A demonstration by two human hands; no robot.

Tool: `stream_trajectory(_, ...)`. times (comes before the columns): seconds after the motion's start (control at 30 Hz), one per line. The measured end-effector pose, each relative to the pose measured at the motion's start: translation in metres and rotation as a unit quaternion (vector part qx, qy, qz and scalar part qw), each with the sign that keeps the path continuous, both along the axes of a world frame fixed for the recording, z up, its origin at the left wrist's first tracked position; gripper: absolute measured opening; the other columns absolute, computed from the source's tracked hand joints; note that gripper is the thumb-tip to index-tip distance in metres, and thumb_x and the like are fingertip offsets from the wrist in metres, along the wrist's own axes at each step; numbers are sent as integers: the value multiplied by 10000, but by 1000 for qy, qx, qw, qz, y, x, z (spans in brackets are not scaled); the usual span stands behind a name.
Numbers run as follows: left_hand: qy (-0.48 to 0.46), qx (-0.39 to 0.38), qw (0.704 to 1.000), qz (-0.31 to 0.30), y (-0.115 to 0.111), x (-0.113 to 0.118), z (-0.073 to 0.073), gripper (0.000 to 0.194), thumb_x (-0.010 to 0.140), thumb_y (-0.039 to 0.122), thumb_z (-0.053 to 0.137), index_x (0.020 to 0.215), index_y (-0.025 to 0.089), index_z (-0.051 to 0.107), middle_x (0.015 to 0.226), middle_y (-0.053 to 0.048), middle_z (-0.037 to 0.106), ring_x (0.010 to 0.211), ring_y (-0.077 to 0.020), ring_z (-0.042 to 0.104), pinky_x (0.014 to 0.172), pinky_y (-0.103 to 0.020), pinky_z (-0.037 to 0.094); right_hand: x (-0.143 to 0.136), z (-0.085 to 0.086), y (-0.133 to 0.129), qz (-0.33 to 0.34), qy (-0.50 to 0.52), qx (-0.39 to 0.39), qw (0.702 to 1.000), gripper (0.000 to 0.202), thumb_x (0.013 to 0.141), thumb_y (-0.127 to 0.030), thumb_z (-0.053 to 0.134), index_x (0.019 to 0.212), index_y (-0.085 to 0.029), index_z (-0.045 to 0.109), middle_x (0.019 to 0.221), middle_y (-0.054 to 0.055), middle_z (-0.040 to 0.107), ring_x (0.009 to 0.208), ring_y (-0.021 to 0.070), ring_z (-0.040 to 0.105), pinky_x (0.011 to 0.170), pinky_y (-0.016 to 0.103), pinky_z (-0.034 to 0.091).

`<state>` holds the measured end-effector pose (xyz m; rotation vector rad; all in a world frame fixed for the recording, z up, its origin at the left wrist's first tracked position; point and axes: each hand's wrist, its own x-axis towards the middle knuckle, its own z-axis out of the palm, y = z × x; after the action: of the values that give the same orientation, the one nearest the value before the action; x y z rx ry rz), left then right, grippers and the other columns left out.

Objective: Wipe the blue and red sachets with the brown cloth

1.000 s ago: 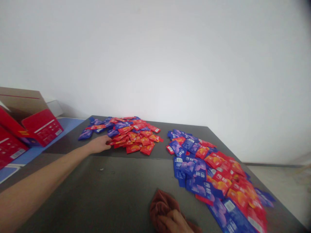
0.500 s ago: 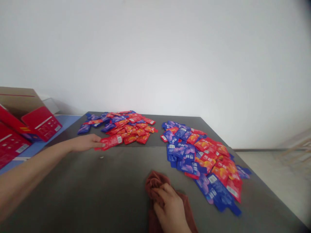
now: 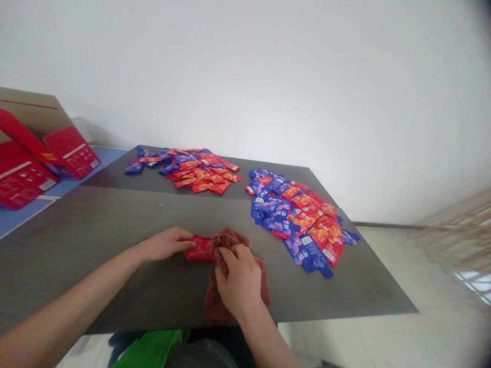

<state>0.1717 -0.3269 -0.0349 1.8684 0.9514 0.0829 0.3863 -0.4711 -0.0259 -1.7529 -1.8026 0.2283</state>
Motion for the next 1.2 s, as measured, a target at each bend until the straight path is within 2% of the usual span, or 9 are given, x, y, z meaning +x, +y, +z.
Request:
stream_trajectory(0.17,-80,64,992,77,-21,8,-17,350,870,485,514,765,179,649,759,-8,671,743,-198,591,716,-273,460,-39,4,26,53,-96,-19,994,212,940,-373,566,1118,-299,652,1075,49,590,999,225,538,759,312,474)
stream_trajectory(0.3,-38,168,981,94,-35,11,-20,404,922,503,464,692,191,577,701,6,587,716,-180,556,689,-261,419,1,-7,49,-3,-143,-114,983,181,956,-322,537,1051,-262,679,1105,75,598,1027,229,552,747,300,467)
stream_trajectory(0.43,-28,164,981,102,-37,9,-22,427,926,531,461,675,194,539,677,23,538,669,-164,528,642,-251,397,45,7,53,-94,-162,-169,968,221,971,-263,486,1016,-233,700,1100,97,609,1017,233,566,738,302,456)
stream_trajectory(0.53,-45,153,981,111,-37,9,-25,415,925,526,475,688,194,550,681,22,549,670,-165,532,638,-252,397,23,21,40,-79,-147,-100,981,221,968,-306,498,1113,-272,661,1126,81,595,1036,239,549,739,308,459)
stream_trajectory(0.67,-82,141,982,93,-37,10,-26,371,936,488,462,774,195,620,780,1,637,769,-187,584,718,-261,435,-24,10,25,55,-134,-55,988,273,948,-359,538,1208,-313,608,1092,63,594,1017,238,541,788,332,467)
stream_trajectory(0.8,-26,199,974,104,-38,11,-25,417,932,500,465,665,193,557,695,7,567,703,-178,547,671,-262,404,-3,-6,41,-46,-134,-130,981,254,952,-317,526,1183,-290,629,1104,91,590,1036,256,558,781,344,470)
stream_trajectory(0.9,-8,204,973,112,-38,10,-24,421,932,508,462,658,195,527,677,17,539,671,-170,531,643,-262,384,20,0,51,-102,-122,-159,974,249,978,-266,459,1130,-263,655,1112,105,585,990,236,593,745,315,466)
stream_trajectory(1.1,-30,187,977,94,-38,12,-24,384,942,473,451,713,196,586,734,7,596,740,-177,573,698,-262,407,-20,-2,36,42,-91,-100,990,237,935,-316,537,1149,-319,638,1119,61,575,988,222,593,765,304,477)
stream_trajectory(1.2,-5,218,970,106,-40,14,-23,408,932,480,468,650,195,546,693,13,550,702,-171,545,669,-261,386,-10,-10,47,-2,-112,-155,981,227,938,-269,513,1107,-270,665,1143,93,579,1005,232,604,765,311,482)
